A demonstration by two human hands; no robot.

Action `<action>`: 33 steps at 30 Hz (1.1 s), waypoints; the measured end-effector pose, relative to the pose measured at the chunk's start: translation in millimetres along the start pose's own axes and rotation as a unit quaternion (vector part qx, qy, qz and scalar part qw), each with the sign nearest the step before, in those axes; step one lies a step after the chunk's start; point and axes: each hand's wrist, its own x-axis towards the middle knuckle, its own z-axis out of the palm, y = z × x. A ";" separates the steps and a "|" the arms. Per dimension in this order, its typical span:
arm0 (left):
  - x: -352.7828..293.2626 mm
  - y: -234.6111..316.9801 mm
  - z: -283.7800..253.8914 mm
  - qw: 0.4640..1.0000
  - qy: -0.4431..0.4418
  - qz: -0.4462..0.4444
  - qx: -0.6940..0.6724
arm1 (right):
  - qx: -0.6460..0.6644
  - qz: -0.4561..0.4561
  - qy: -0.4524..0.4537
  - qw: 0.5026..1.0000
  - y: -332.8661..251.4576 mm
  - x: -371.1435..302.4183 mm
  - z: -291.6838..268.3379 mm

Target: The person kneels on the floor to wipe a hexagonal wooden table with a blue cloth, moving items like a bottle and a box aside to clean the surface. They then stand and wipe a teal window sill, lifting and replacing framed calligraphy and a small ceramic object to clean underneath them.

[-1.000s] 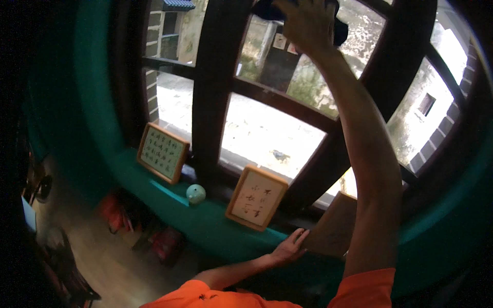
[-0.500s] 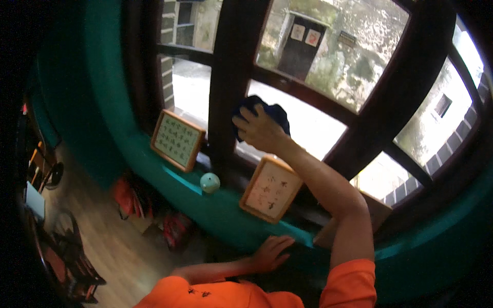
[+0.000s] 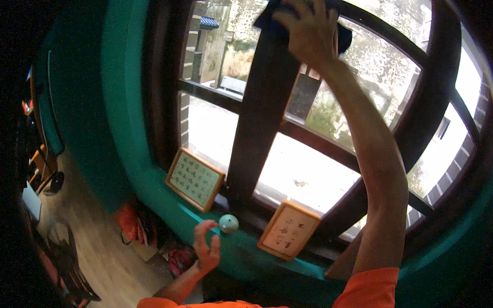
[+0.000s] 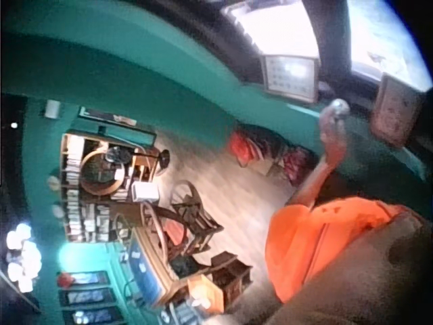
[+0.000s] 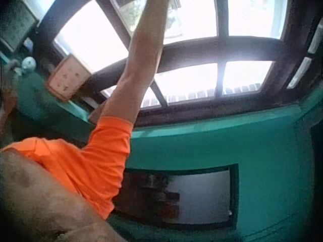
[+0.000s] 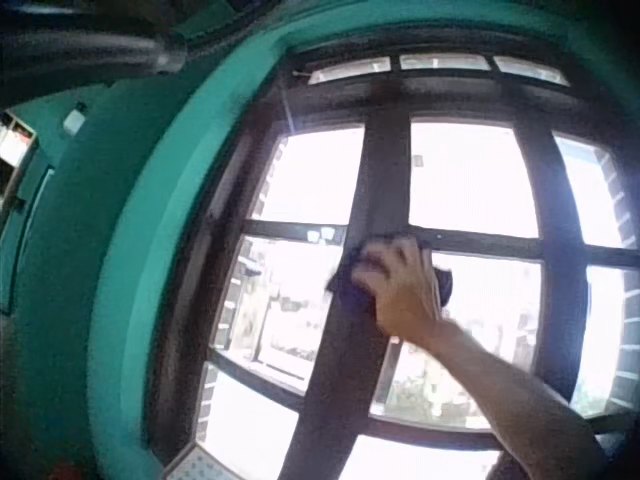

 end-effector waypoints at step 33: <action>42.7 -208.0 -30.6 0.944 0.132 -0.112 0.279 | -0.022 -0.018 -0.079 0.996 -118.2 22.6 98.8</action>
